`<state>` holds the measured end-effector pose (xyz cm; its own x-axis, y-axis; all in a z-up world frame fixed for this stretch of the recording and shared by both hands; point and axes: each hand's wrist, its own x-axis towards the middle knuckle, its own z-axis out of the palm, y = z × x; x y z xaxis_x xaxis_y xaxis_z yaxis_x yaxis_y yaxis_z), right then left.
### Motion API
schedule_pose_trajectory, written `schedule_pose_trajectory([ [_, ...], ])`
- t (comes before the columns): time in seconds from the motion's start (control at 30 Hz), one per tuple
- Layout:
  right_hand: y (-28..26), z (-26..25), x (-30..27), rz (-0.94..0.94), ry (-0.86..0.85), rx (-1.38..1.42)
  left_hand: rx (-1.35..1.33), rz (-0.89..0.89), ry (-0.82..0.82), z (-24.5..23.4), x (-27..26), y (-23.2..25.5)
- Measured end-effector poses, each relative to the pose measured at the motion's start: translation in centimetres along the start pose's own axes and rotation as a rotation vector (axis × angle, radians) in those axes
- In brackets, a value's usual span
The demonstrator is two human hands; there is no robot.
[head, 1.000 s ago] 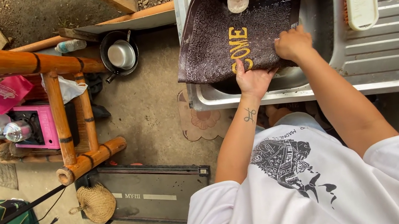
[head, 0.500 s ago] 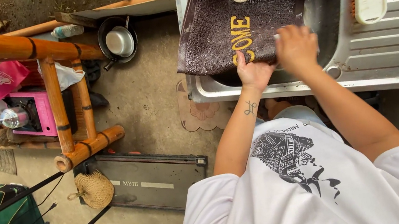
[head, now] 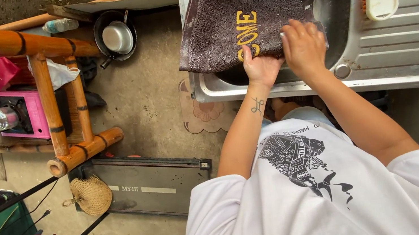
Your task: Cleaning and scrubbing a floor mat in a sink using a sponge and a brush.
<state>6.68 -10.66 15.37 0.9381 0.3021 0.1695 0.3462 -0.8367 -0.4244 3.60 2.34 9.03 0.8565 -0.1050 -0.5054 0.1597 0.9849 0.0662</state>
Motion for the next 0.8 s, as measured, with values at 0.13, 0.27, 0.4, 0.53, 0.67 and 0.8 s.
schedule_pose_trajectory([
  [0.13, 0.0, -0.7, 1.6, -0.016, -0.075, 0.073, -0.021, -0.024, -0.032, -0.9, 0.9, -0.2],
  [0.27, 5.9, 2.1, 1.6, 0.214, -0.270, 0.049, 0.019, -0.034, 0.005, 0.7, -0.5, -0.3],
  [0.4, 8.8, 3.4, -1.1, 0.393, -0.231, 0.187, 0.027, -0.001, -0.007, 0.7, -0.8, 0.0],
  [0.53, 6.7, 2.0, -3.8, 0.420, -0.092, 0.203, 0.021, 0.011, -0.023, 0.6, -0.4, 0.0],
  [0.67, 6.4, 1.8, -3.0, 0.469, -0.095, 0.235, 0.053, 0.018, -0.018, 0.9, -0.8, 0.1],
  [0.8, 7.7, 2.8, -1.6, 0.519, -0.119, 0.218, 0.034, -0.010, 0.007, 0.6, -0.5, -0.1],
])
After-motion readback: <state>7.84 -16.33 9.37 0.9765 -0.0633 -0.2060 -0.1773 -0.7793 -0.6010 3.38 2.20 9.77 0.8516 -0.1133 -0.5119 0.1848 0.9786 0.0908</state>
